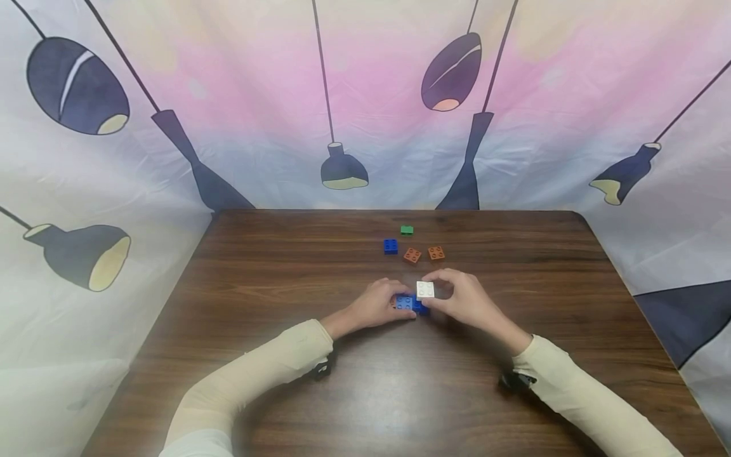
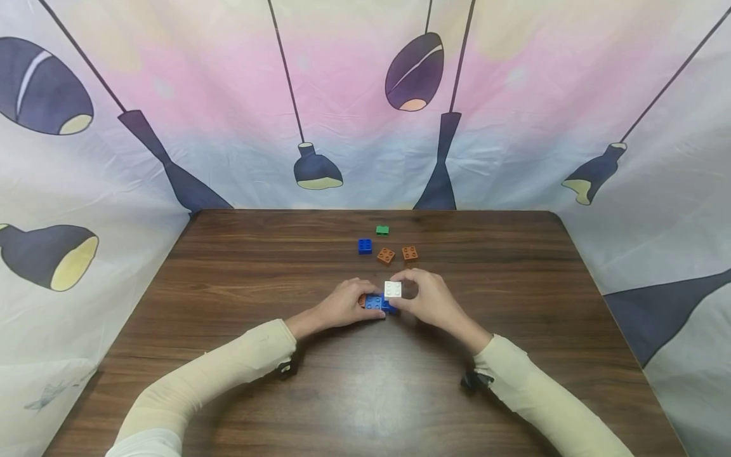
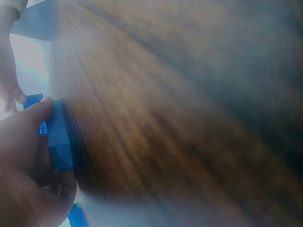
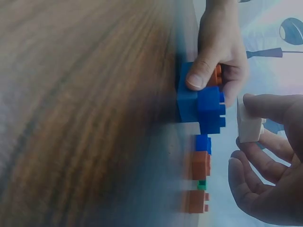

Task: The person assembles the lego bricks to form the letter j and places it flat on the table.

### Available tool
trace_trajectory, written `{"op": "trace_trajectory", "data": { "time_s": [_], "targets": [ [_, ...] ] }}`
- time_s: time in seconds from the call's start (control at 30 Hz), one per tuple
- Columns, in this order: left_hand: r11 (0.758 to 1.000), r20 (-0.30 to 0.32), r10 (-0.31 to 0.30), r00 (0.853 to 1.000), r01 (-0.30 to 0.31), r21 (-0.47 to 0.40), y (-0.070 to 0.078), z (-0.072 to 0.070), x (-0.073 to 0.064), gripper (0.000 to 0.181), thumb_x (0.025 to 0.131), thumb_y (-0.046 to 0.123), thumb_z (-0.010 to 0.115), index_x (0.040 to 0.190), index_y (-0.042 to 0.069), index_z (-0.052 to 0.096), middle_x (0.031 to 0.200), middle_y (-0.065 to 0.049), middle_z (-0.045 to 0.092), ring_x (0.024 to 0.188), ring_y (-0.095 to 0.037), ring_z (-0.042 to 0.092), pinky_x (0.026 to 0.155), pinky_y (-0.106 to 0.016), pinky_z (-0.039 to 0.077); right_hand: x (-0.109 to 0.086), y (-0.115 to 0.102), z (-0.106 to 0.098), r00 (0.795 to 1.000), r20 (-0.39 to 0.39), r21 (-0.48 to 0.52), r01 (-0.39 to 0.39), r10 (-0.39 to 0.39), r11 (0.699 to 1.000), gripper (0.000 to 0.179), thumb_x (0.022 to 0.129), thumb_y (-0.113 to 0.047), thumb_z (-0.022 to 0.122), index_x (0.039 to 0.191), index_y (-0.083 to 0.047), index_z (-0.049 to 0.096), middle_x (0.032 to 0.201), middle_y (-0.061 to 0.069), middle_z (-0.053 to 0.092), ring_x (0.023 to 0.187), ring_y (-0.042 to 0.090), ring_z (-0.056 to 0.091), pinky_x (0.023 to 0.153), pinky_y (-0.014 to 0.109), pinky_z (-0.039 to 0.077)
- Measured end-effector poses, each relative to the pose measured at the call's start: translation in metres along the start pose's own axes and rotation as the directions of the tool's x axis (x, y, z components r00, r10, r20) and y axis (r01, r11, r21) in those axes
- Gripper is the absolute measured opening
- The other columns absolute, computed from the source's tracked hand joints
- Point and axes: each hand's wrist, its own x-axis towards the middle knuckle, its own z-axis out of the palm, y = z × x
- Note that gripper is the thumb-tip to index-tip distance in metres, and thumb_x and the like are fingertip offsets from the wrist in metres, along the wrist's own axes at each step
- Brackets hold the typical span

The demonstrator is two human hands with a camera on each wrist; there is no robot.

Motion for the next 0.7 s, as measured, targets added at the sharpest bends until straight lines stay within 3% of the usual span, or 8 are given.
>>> {"op": "trace_trajectory", "data": {
  "time_s": [0.23, 0.7],
  "targets": [
    [1.0, -0.016, 0.017, 1.0, -0.017, -0.015, 0.0, 0.0, -0.001, 0.05, 0.087, 0.044, 0.08, 0.124, 0.012, 0.072, 0.113, 0.0, 0.074, 0.093, -0.012, 0.06, 0.081, -0.026, 0.047, -0.002, 0.003, 0.007, 1.0, 0.005, 0.008, 0.006, -0.006, 1.0, 0.035, 0.084, -0.022, 0.086, 0.116, -0.013, 0.074, 0.114, 0.005, 0.074, 0.096, 0.02, 0.064, 0.079, 0.039, 0.051],
    [0.999, -0.017, 0.027, 1.0, -0.027, -0.03, -0.001, 0.0, 0.0, 0.045, 0.087, 0.041, 0.081, 0.121, 0.013, 0.073, 0.108, 0.001, 0.074, 0.09, -0.01, 0.06, 0.078, -0.024, 0.047, -0.002, 0.005, 0.012, 0.999, 0.032, 0.019, 0.018, -0.019, 1.0, 0.034, 0.084, -0.022, 0.086, 0.115, -0.012, 0.074, 0.114, 0.005, 0.074, 0.101, 0.022, 0.065, 0.083, 0.043, 0.052]
  ]
}}
